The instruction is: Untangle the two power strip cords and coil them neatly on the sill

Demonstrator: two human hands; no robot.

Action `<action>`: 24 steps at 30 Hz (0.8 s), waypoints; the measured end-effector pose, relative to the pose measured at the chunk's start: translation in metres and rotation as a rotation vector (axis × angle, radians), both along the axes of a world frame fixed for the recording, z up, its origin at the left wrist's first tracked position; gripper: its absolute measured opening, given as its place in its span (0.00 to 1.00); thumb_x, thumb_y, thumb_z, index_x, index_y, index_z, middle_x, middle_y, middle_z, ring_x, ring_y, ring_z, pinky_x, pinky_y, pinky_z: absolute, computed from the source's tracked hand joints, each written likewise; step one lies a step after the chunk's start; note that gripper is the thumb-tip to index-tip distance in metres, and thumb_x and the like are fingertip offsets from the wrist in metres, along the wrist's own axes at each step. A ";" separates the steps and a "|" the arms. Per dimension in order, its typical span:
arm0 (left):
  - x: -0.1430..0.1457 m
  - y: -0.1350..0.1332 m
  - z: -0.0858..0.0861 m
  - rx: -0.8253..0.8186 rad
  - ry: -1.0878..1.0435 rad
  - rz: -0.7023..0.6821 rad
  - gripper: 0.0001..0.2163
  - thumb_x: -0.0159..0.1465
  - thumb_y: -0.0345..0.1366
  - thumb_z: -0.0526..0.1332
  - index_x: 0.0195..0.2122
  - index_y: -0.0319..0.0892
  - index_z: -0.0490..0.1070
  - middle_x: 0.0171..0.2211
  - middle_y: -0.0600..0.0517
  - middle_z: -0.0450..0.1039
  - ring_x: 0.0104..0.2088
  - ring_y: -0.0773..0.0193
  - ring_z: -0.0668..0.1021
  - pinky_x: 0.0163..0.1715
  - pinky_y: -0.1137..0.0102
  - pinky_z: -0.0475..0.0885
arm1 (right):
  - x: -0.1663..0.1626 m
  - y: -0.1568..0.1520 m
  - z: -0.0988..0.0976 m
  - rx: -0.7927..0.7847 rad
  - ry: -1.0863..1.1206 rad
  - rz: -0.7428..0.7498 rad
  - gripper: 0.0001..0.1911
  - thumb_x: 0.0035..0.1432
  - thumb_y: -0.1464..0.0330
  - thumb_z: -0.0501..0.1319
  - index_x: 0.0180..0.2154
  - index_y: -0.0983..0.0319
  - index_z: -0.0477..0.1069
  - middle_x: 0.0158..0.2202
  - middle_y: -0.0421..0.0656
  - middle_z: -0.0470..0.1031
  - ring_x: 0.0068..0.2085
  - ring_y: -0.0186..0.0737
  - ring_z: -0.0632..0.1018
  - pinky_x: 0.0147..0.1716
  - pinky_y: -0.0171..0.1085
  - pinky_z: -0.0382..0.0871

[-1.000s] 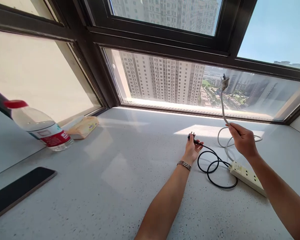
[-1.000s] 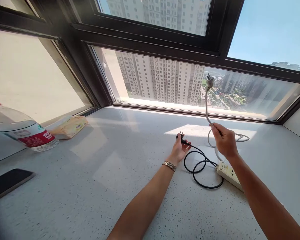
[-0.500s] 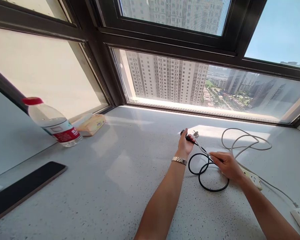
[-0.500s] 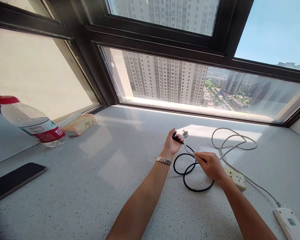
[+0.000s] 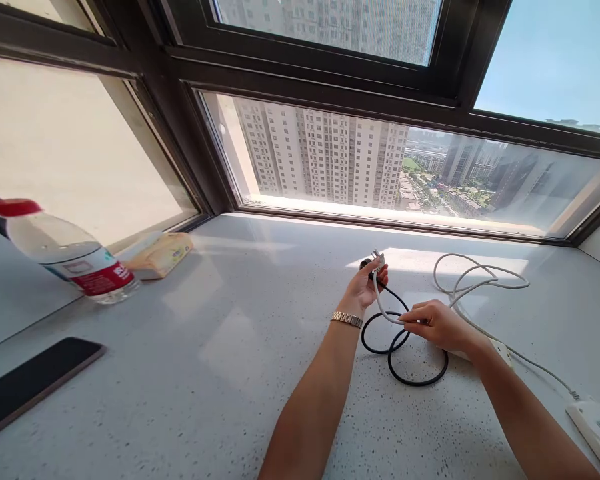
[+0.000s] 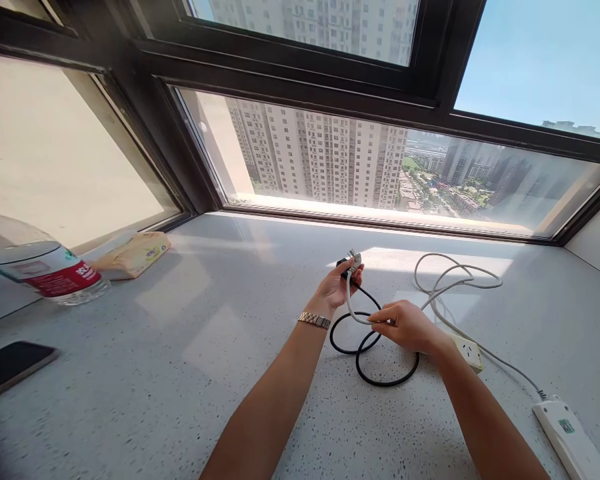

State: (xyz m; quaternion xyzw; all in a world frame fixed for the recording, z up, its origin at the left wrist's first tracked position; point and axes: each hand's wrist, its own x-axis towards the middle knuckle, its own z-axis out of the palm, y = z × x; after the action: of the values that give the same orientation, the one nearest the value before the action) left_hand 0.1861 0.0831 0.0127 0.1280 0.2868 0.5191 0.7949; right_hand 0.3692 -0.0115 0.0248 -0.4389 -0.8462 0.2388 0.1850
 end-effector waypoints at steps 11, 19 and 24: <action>0.026 -0.050 0.060 0.328 -0.183 0.003 0.10 0.53 0.29 0.67 0.36 0.40 0.69 0.16 0.65 0.47 0.13 0.80 0.50 0.11 0.82 0.46 | -0.022 0.002 -0.001 -0.164 0.511 -0.092 0.29 0.50 0.52 0.67 0.49 0.59 0.64 0.37 0.42 0.72 0.35 0.39 0.74 0.35 0.39 0.72; 0.001 -0.083 0.103 0.446 -0.153 0.213 0.04 0.57 0.28 0.62 0.32 0.41 0.70 0.15 0.64 0.44 0.12 0.78 0.49 0.11 0.80 0.47 | -0.007 -0.009 0.038 -0.199 0.279 -0.123 0.16 0.56 0.55 0.61 0.29 0.62 0.67 0.20 0.33 0.55 0.22 0.28 0.56 0.21 0.31 0.52; -0.050 -0.100 0.129 0.528 -0.210 0.487 0.07 0.58 0.26 0.57 0.35 0.43 0.70 0.14 0.64 0.44 0.11 0.76 0.47 0.10 0.79 0.46 | 0.036 0.007 0.012 -0.044 0.167 -0.306 0.18 0.57 0.52 0.58 0.31 0.61 0.69 0.19 0.34 0.58 0.21 0.31 0.57 0.22 0.34 0.51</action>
State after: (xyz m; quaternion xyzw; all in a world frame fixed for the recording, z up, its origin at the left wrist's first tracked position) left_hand 0.1365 -0.0165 0.1419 0.2026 0.0818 0.7594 0.6128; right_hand 0.4049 -0.0045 0.0366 -0.5452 -0.7458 0.2621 0.2791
